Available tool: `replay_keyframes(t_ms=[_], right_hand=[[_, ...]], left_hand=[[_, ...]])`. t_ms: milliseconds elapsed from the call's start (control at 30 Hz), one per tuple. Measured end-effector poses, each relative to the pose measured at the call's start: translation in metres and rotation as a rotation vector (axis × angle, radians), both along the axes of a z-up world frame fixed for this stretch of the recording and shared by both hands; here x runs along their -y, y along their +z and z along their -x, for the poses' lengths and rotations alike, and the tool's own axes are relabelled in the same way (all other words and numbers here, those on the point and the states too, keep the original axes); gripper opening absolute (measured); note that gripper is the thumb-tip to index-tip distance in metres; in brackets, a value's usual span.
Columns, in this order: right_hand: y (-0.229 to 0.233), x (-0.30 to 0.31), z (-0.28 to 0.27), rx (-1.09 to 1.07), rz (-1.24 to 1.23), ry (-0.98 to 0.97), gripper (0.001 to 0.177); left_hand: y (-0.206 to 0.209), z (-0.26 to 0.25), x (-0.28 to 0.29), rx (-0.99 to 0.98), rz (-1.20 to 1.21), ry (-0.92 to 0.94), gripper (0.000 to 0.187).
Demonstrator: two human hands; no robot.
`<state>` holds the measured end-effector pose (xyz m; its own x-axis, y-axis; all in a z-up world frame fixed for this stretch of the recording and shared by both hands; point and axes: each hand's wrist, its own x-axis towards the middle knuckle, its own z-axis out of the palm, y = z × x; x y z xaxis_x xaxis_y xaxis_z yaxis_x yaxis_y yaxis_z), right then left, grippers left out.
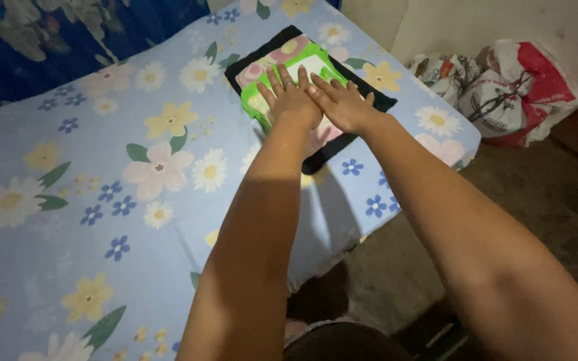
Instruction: Folding and stacking various items of clothing on a bed and on the floor.
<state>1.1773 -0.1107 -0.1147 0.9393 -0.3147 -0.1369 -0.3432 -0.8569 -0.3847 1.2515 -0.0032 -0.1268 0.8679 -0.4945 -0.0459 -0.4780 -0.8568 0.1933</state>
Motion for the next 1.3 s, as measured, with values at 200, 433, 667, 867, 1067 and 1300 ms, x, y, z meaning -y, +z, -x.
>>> replay_keyframes(t_ms=[200,433,667,867,1067,1300], right_hand=[[-0.038,0.026,-0.064,-0.082,-0.044,0.028,0.093],[-0.154,0.092,-0.138,-0.202,-0.062,0.125,0.084],[-0.250,0.177,-0.221,-0.332,0.057,0.291,0.067],[-0.311,0.246,-0.266,-0.359,-0.095,0.069,0.087],[-0.374,0.293,-0.298,-0.170,0.008,-0.036,0.104],[-0.349,0.290,-0.321,-0.266,0.010,-0.215,0.119]], left_hand=[[-0.058,-0.065,0.025,-0.018,0.062,-0.005,0.068],[-0.137,-0.127,0.060,-0.183,-0.026,0.128,0.084],[-0.239,-0.191,0.109,-0.422,0.033,0.303,0.100],[-0.329,-0.235,0.150,-0.510,0.219,0.476,0.105],[-0.340,-0.262,0.152,-0.605,0.352,0.962,0.109],[-0.363,-0.278,0.130,-0.652,0.407,1.186,0.126]])
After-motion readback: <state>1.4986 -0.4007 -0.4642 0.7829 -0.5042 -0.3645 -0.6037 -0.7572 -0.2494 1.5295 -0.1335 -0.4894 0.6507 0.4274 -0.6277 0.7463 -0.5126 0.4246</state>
